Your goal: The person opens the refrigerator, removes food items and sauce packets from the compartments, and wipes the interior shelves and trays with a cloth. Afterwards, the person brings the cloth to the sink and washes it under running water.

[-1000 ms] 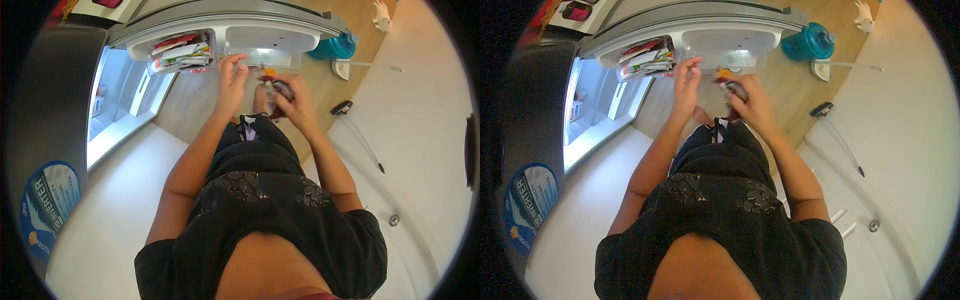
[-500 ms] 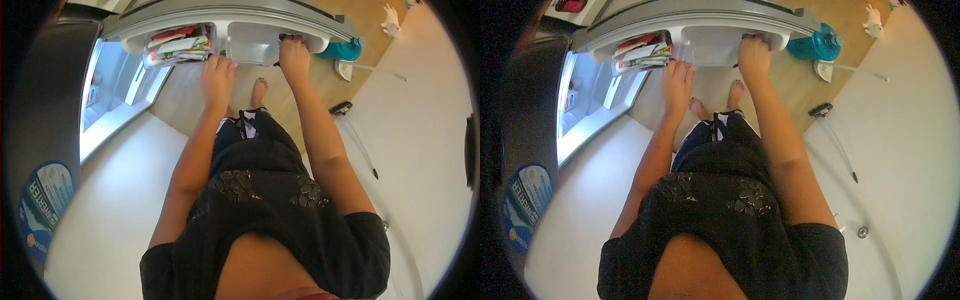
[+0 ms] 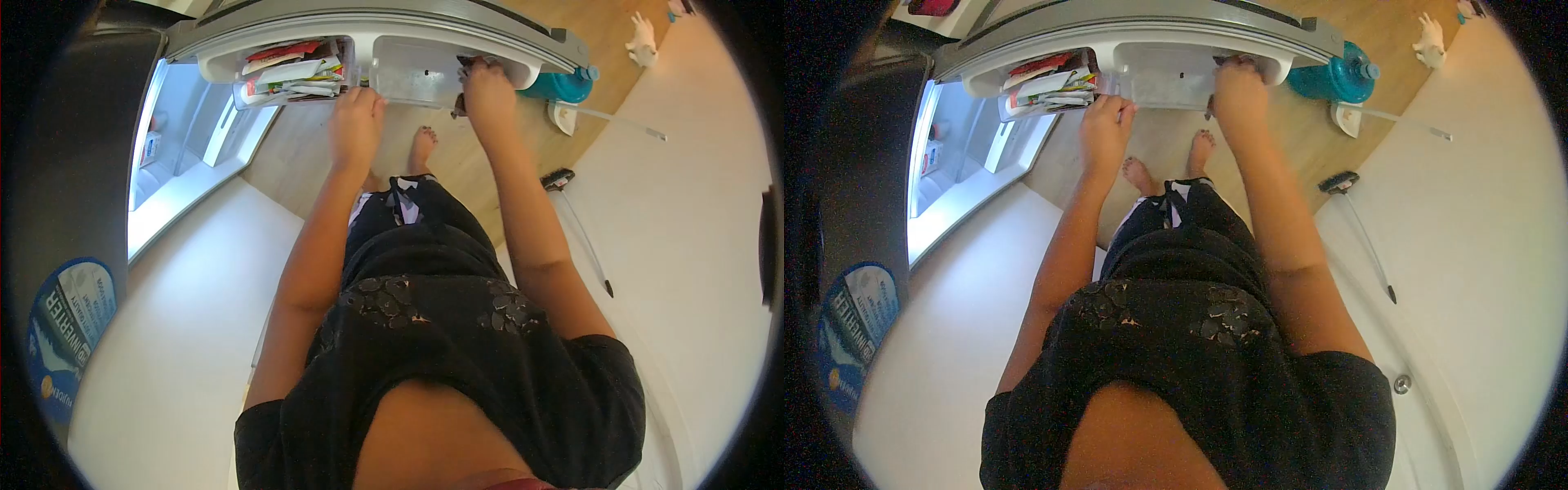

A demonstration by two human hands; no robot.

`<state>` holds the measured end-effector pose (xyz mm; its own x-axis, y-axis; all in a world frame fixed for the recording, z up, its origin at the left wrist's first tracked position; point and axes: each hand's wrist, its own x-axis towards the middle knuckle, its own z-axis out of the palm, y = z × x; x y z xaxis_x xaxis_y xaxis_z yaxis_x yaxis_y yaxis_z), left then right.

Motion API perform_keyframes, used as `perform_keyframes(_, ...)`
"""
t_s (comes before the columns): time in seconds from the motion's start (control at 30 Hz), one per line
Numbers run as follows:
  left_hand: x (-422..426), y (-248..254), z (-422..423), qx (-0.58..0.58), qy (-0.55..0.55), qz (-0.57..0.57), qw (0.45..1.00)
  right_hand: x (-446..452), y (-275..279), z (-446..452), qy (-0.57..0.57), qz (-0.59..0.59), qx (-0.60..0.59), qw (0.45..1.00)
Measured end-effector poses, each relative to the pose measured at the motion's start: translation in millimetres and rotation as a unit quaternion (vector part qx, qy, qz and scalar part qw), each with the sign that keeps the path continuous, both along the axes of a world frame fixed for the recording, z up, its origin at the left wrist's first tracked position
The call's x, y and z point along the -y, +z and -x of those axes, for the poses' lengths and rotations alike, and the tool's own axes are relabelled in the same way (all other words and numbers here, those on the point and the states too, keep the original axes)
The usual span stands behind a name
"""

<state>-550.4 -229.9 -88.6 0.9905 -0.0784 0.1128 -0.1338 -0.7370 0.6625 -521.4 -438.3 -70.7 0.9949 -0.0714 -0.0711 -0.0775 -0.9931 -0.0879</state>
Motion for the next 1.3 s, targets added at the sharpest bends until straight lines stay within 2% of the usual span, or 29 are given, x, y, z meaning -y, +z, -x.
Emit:
perform_keyframes(0.07,0.5,3.4,-1.3,-0.008,-0.011,-0.02,1.0,-11.6,-15.6,-6.2,-0.024,0.006,-0.073,0.997)
perform_keyframes(0.13,0.2,3.9,-3.5,-0.002,-0.017,-0.028,0.999,-20.1,-18.8,-9.8,-0.07,-0.014,-0.046,0.996)
perform_keyframes(0.2,1.0,-0.4,-5.3,0.005,-0.025,-0.032,0.999,-19.7,-30.8,-4.2,0.045,-0.153,0.109,0.981)
perform_keyframes(0.27,3.9,-1.4,-8.6,0.004,-0.012,-0.049,0.999,-17.3,-37.9,2.2,0.077,-0.148,0.128,0.978)
perform_keyframes(0.33,2.2,1.1,-8.7,-0.016,-0.021,-0.055,0.998,-8.4,-38.3,4.9,0.108,-0.265,0.069,0.956)
perform_keyframes(0.37,1.3,3.3,-9.5,-0.035,-0.031,-0.061,0.997,-4.6,-27.1,4.9,0.111,-0.268,0.069,0.955)
perform_keyframes(0.43,2.1,1.8,-8.8,-0.022,-0.018,-0.059,0.998,1.5,6.8,6.5,0.033,-0.226,0.079,0.97)
perform_keyframes(0.53,4.8,-2.9,-8.2,-0.01,-0.012,-0.046,0.999,8.8,-2.7,-4.3,0.032,-0.165,0.085,0.982)
perform_keyframes(0.67,2.5,2.6,-9.2,-0.021,-0.015,-0.037,0.999,0.3,-33.9,-20.8,0.064,-0.152,0.083,0.983)
perform_keyframes(0.73,1.8,4.6,-8.7,-0.03,-0.023,-0.056,0.998,5.2,-43.2,-30.5,0.184,-0.248,0.014,0.951)
perform_keyframes(0.77,1.6,4.5,-7.4,-0.04,-0.032,-0.07,0.996,3.7,-32.1,-30.8,0.183,-0.25,0.012,0.951)
perform_keyframes(0.83,2.0,3.5,-8.1,-0.044,-0.031,-0.073,0.996,-2.0,6.4,-38.3,0.102,-0.193,-0.152,0.964)
perform_keyframes(0.87,2.5,3.1,-7.9,-0.048,-0.029,-0.076,0.996,-4.1,0.2,-38.1,0.104,-0.193,-0.153,0.964)
perform_keyframes(0.93,2.5,5.6,-6.7,-0.045,-0.031,-0.073,0.996,-9.0,-23.5,-36.3,0.197,-0.14,-0.065,0.968)
perform_keyframes(0.97,2.0,7.0,-7.6,-0.039,-0.033,-0.07,0.996,-11.2,-33.6,-42.3,0.199,-0.142,-0.065,0.968)
perform_keyframes(1.0,2.0,7.7,-7.7,-0.041,-0.031,-0.072,0.996,-13.8,-42.2,-49.2,0.326,-0.181,0.007,0.928)
perform_keyframes(1.03,2.3,8.4,-7.4,-0.038,-0.033,-0.082,0.995,-14.8,-50.0,-53.3,0.444,-0.216,0.079,0.866)
perform_keyframes(1.07,2.4,8.4,-7.0,-0.035,-0.035,-0.092,0.995,-14.4,-50.7,-57.2,0.444,-0.219,0.077,0.865)
perform_keyframes(1.13,2.9,7.1,-7.1,-0.04,-0.038,-0.106,0.993,-10.2,-37.1,-68.2,0.558,-0.222,-0.105,0.793)
perform_keyframes(1.17,3.5,6.8,-8.1,-0.041,-0.041,-0.117,0.991,-7.7,-27.4,-71.0,0.599,-0.15,-0.141,0.774)
perform_keyframes(1.2,3.8,6.4,-8.6,-0.043,-0.042,-0.116,0.991,-5.8,-20.7,-68.6,0.598,-0.151,-0.143,0.774)
perform_keyframes(1.27,5.4,4.4,-7.7,-0.05,-0.029,-0.109,0.992,0.3,-7.9,-62.6,0.492,-0.064,-0.307,0.812)
perform_keyframes(1.3,6.3,3.0,-7.0,-0.051,-0.026,-0.105,0.993,4.2,0.8,-63.3,0.528,-0.019,-0.3,0.794)
